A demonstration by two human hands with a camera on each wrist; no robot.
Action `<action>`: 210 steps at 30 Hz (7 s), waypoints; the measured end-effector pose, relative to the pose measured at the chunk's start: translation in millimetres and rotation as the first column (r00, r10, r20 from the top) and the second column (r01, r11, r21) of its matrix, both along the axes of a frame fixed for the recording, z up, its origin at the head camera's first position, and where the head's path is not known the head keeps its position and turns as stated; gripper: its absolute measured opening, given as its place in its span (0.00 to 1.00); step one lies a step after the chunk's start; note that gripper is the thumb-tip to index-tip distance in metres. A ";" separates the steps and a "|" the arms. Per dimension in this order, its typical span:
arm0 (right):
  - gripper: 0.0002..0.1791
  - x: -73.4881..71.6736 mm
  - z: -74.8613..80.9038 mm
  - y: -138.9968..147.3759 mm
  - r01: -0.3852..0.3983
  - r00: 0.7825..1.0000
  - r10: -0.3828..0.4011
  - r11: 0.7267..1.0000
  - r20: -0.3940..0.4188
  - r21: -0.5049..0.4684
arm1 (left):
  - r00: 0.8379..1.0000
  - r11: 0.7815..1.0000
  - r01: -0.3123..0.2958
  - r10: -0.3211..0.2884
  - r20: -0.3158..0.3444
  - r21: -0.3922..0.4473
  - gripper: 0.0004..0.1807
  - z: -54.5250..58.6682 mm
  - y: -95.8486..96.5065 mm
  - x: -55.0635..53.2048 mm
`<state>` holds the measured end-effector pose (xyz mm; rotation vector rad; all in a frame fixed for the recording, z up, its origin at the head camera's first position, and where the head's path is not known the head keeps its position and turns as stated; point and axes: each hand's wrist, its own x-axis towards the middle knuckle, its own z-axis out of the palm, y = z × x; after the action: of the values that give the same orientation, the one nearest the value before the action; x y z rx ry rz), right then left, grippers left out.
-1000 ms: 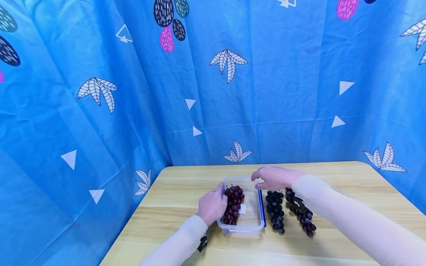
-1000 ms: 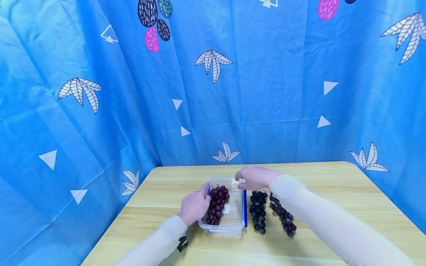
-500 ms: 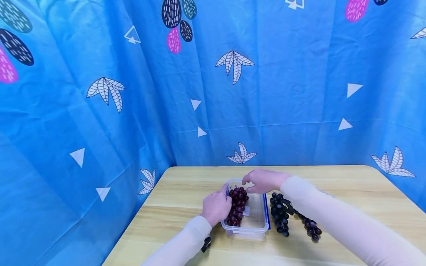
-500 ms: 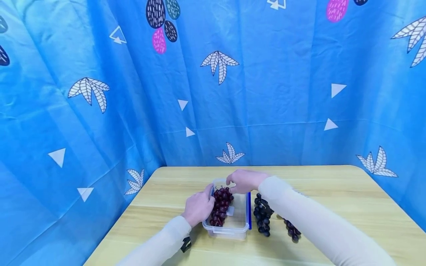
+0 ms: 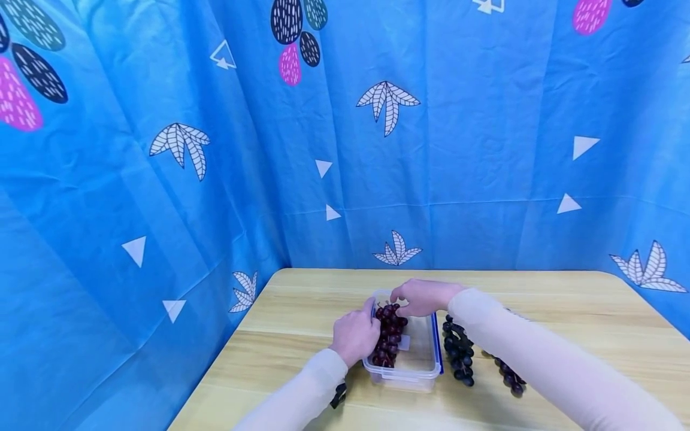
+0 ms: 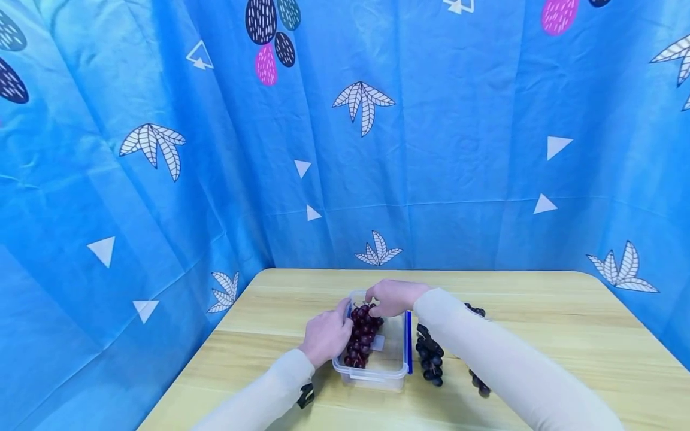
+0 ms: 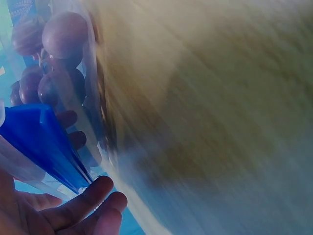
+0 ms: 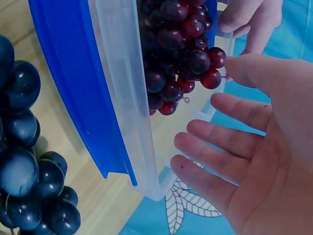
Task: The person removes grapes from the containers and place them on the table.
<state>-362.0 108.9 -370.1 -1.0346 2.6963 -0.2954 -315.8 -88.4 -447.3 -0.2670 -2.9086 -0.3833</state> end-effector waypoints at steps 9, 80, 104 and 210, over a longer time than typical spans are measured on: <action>0.25 -3.6 -8.8 -6.9 0.021 0.999 -0.022 1.000 0.037 0.006 | 1.000 1.000 -0.007 0.007 -0.010 -0.009 0.30 -2.5 -0.1 -2.0; 0.14 -0.7 -25.0 -22.2 0.061 0.995 -0.067 0.994 0.068 0.089 | 0.999 1.000 -0.011 0.010 -0.033 -0.024 0.29 -1.4 1.3 2.3; 0.21 -2.6 -28.8 -12.2 0.061 0.996 -0.067 0.993 0.053 0.106 | 0.999 1.000 -0.003 0.003 -0.044 -0.011 0.28 -1.7 1.8 1.8; 0.22 88.6 103.4 161.9 0.075 0.881 -0.101 0.994 -0.461 -0.076 | 1.000 0.998 0.020 -0.020 0.006 0.062 0.29 -0.1 -2.7 4.2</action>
<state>-273.4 270.8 -266.7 -1.1196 3.1871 -0.1515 -311.6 -91.1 -447.4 -0.2858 -2.8966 -0.4780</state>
